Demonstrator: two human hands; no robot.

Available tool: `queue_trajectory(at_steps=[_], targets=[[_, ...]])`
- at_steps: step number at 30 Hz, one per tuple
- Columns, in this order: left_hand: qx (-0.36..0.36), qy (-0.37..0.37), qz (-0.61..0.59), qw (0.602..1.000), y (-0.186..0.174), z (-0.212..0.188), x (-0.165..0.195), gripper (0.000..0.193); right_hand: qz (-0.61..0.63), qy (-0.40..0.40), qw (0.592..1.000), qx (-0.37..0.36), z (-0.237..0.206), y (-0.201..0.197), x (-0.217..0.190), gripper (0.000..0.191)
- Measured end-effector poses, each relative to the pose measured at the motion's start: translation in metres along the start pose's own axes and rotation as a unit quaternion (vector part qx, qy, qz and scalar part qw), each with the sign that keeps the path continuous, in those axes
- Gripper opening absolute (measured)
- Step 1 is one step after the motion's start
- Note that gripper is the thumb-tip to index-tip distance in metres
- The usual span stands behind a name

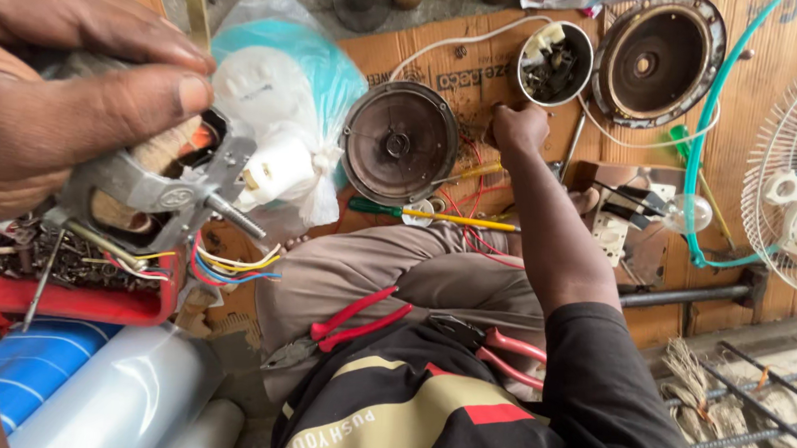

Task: The person sits on the floor and disassembles an electric fan motor, first pulling wiring from the motor windings by hand, then separating the motor housing and removing a bearing plate. They use a long screwdriver to loosen and pry components and set removed parts on the cardboard work surface.

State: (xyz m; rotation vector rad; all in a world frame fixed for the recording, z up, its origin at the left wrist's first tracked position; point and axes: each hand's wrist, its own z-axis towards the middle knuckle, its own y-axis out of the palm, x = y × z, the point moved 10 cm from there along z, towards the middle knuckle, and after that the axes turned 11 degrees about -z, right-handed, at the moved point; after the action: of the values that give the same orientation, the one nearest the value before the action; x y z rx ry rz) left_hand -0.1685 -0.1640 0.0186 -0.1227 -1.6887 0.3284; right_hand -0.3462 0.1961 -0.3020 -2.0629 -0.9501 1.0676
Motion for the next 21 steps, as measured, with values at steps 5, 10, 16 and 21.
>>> queue_trajectory(at_steps=[5,10,16,21], targets=[[0.047,-0.07,0.047,0.995,-0.011,-0.002,0.005,0.019,-0.184,-0.022,0.983,-0.01,-0.004,0.011,-0.003,0.027],[0.023,-0.04,0.017,0.999,-0.01,-0.002,0.013,0.022,-0.177,-0.204,0.961,-0.065,-0.02,0.036,-0.014,0.018],[0.025,-0.045,-0.003,0.999,-0.011,-0.005,0.011,0.02,-0.187,-0.235,0.95,-0.09,-0.017,0.044,-0.012,0.012],[0.004,-0.018,0.017,1.0,-0.009,-0.002,0.017,0.021,0.245,-0.055,0.941,-0.229,-0.044,0.017,0.008,0.015]])
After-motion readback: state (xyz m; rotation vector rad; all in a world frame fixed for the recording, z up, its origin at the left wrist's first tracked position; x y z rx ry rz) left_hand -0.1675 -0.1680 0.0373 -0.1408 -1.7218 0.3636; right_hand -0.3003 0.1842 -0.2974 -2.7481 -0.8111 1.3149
